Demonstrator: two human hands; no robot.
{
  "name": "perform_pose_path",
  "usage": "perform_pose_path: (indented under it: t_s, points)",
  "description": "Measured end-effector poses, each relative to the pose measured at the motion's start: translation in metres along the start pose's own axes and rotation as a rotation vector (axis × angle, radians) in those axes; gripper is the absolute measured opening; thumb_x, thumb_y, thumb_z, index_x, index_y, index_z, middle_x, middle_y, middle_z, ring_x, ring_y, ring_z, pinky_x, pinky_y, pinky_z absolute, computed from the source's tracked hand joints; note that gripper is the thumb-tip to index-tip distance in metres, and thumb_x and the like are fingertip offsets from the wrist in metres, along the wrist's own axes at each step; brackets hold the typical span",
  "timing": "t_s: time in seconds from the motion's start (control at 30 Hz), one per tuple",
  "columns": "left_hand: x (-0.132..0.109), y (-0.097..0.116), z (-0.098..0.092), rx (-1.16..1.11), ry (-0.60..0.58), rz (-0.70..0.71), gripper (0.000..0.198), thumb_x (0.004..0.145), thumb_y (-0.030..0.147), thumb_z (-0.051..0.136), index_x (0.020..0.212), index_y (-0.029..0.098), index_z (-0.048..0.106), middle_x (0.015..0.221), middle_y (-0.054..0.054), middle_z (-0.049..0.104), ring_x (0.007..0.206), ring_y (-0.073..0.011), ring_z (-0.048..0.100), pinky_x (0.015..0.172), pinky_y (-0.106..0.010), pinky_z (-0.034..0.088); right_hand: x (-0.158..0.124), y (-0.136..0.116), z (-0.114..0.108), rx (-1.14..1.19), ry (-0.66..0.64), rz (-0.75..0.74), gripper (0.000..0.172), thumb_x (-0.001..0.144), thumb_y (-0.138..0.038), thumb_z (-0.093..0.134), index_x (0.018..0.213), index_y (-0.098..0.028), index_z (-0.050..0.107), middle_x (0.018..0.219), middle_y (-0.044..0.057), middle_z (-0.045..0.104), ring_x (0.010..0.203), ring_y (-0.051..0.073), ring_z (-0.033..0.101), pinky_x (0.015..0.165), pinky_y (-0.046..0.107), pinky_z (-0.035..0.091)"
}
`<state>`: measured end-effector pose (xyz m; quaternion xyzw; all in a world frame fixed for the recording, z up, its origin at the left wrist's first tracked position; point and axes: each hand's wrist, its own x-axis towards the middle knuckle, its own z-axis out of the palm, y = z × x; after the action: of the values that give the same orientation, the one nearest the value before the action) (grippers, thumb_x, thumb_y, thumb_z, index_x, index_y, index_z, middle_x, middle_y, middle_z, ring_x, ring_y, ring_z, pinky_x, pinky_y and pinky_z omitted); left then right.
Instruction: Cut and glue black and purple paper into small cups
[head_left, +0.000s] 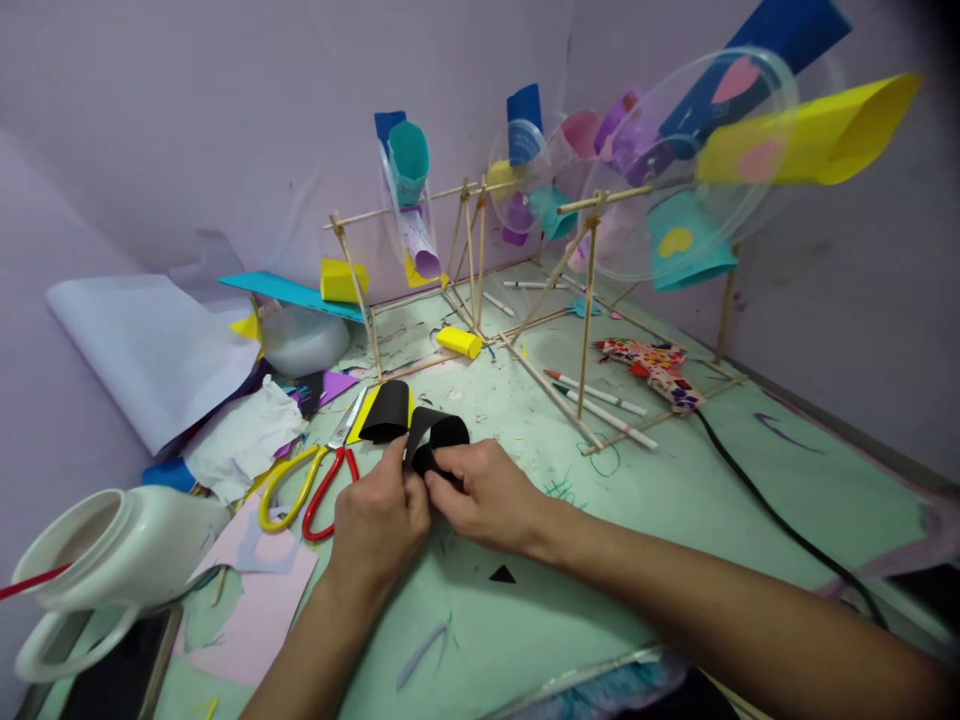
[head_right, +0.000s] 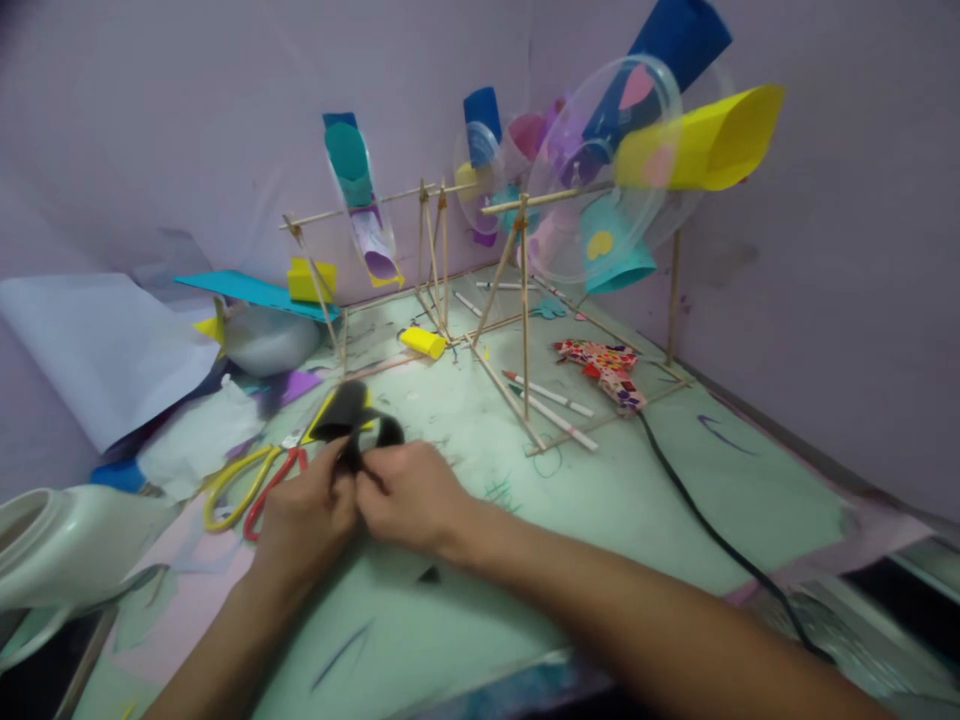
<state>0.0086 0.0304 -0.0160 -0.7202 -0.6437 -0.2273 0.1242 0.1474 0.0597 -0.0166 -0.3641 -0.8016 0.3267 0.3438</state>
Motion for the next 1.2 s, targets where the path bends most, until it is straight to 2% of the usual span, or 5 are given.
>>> perform_pose_path:
  t_s: [0.27, 0.43, 0.7, 0.87, 1.2]
  points:
    - [0.001, -0.001, 0.002, -0.074, -0.037, -0.161, 0.028, 0.073, 0.021, 0.042, 0.085, 0.015, 0.067, 0.049, -0.003, 0.062, 0.042, -0.0161, 0.055, 0.045, -0.024, 0.036, -0.001, 0.004, 0.003, 0.033, 0.065, -0.106, 0.023, 0.075, -0.012, 0.044, 0.053, -0.017, 0.040, 0.049, -0.005, 0.035, 0.045, 0.006, 0.029, 0.045, 0.020, 0.023]
    - [-0.001, 0.008, 0.004, 0.234, -0.076, -0.166, 0.024, 0.075, 0.024, 0.044, 0.058, 0.017, 0.060, 0.045, -0.006, 0.058, 0.042, -0.0190, 0.053, 0.044, -0.026, 0.025, -0.001, 0.006, 0.007, 0.027, 0.076, -0.025, 0.024, 0.075, -0.013, 0.044, 0.052, -0.017, 0.039, 0.047, -0.006, 0.034, 0.044, 0.006, 0.029, 0.045, 0.021, 0.022]
    - [0.000, 0.020, -0.002, 0.398, -0.240, -0.196, 0.029, 0.081, 0.032, 0.043, 0.066, 0.017, 0.063, 0.054, -0.009, 0.064, 0.052, -0.0258, 0.062, 0.044, -0.027, 0.019, 0.001, 0.007, 0.017, -0.055, 0.122, 0.131, 0.020, 0.074, -0.015, 0.046, 0.055, -0.016, 0.046, 0.046, -0.005, 0.038, 0.043, 0.007, 0.029, 0.044, 0.022, 0.019]
    - [0.000, 0.016, 0.001, 0.367, -0.147, -0.178, 0.031, 0.079, 0.036, 0.045, 0.062, 0.018, 0.063, 0.052, -0.008, 0.063, 0.050, -0.0257, 0.061, 0.044, -0.028, 0.021, 0.005, 0.010, 0.015, 0.029, 0.158, 0.212, 0.021, 0.073, -0.014, 0.047, 0.053, -0.016, 0.047, 0.046, -0.005, 0.041, 0.043, 0.007, 0.031, 0.044, 0.021, 0.021]
    - [0.003, -0.012, -0.015, -0.215, 0.138, -0.392, 0.033, 0.084, 0.035, 0.040, 0.066, 0.017, 0.061, 0.059, -0.003, 0.062, 0.059, -0.0155, 0.057, 0.058, -0.025, 0.037, 0.037, 0.040, -0.024, 0.806, 0.244, 0.625, 0.009, 0.076, -0.012, 0.048, 0.069, -0.015, 0.053, 0.050, -0.003, 0.054, 0.035, 0.008, 0.051, 0.034, 0.018, 0.042]
